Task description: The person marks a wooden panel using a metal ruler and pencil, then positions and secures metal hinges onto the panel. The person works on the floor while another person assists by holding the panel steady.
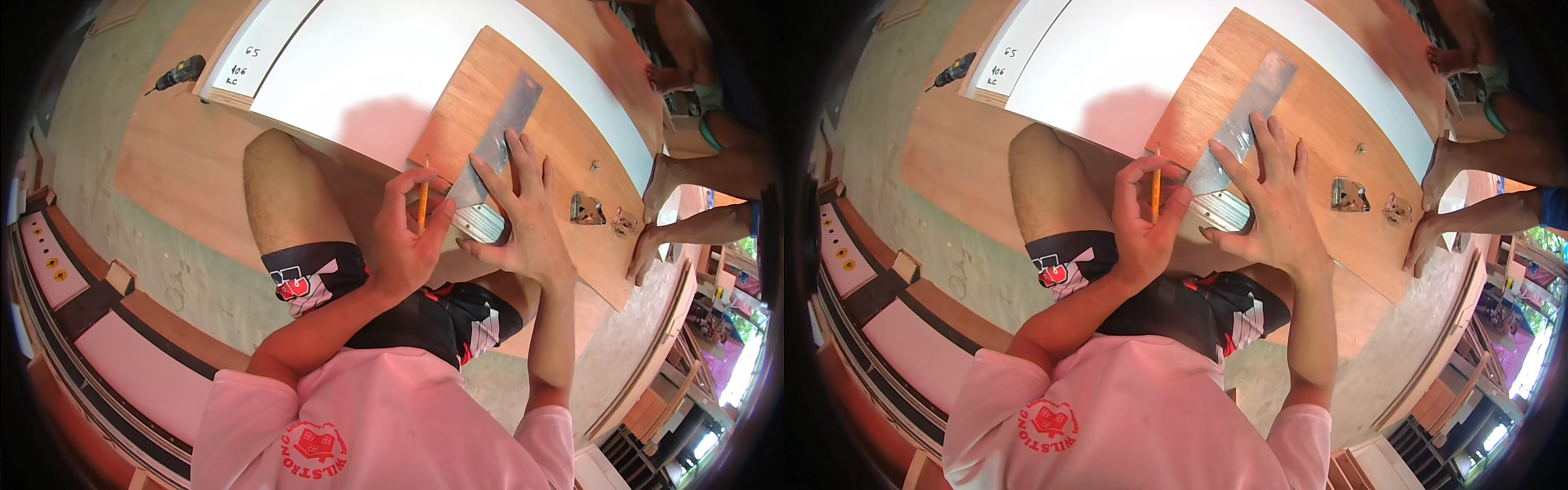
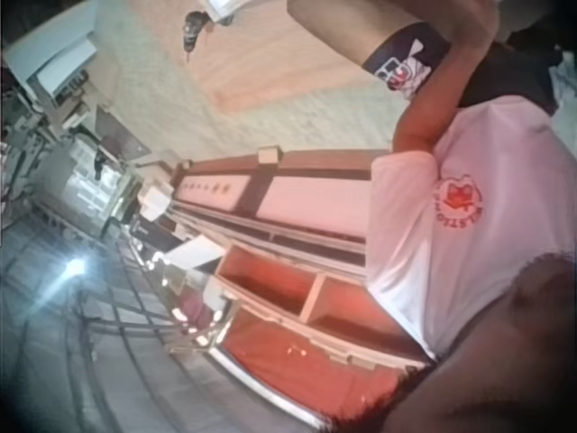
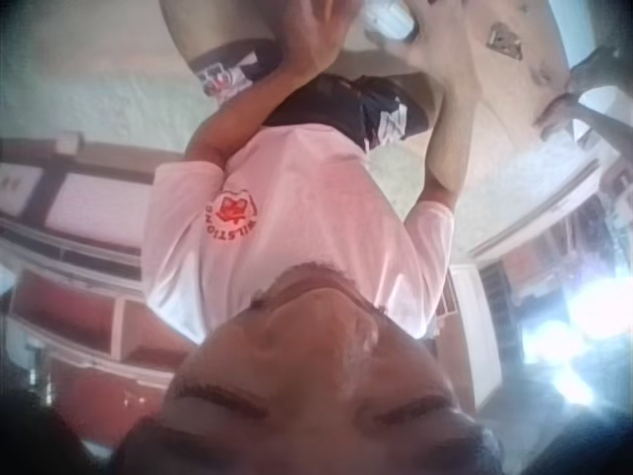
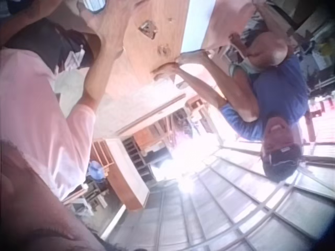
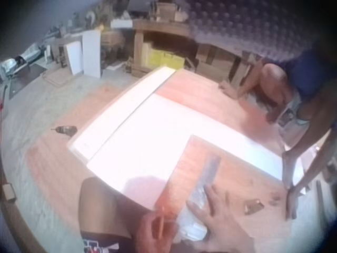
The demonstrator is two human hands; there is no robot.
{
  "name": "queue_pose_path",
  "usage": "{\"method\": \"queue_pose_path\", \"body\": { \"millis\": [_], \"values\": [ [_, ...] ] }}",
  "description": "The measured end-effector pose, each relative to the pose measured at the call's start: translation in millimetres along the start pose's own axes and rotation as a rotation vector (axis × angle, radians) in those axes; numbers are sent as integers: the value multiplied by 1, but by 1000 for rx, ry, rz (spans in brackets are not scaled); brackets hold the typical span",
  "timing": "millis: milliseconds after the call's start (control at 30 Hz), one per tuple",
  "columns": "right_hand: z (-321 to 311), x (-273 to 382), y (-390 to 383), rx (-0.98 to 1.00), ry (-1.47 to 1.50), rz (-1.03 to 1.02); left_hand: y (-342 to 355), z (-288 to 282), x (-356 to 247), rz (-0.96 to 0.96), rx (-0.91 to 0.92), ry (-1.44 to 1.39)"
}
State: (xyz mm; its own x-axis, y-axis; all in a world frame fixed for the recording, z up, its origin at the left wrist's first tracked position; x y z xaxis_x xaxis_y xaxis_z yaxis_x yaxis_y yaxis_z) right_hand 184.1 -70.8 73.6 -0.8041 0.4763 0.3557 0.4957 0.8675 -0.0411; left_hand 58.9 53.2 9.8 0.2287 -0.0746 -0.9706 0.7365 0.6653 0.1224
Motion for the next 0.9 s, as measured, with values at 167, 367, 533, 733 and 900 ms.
{"method": "queue_pose_path", "body": {
  "millis": [167,367,533,733,900],
  "values": [
    [-2,2,9,24,-16,-42,0,-1,2,-91,26,-28],
    [-1,2,11,18,11,-55,0,-1,3,-98,38,-31],
    [0,0,10,-2,48,-55,1,0,2,-84,43,-47],
    [1,-1,10,13,44,-58,1,2,3,-69,45,-79],
    [2,-4,9,19,41,-62,1,4,2,-70,43,-89]
  ]
}}
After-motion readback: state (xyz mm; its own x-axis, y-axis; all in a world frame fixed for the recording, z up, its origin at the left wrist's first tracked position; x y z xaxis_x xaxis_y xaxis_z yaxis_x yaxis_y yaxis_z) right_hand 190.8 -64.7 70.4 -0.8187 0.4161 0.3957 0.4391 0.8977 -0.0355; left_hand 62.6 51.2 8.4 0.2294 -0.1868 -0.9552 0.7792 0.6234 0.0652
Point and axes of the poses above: each hand's wrist, its own y-axis towards the middle knuckle, its own z-axis out of the palm, x = y × z, the point moved 8 cm from there along y, towards the middle knuckle
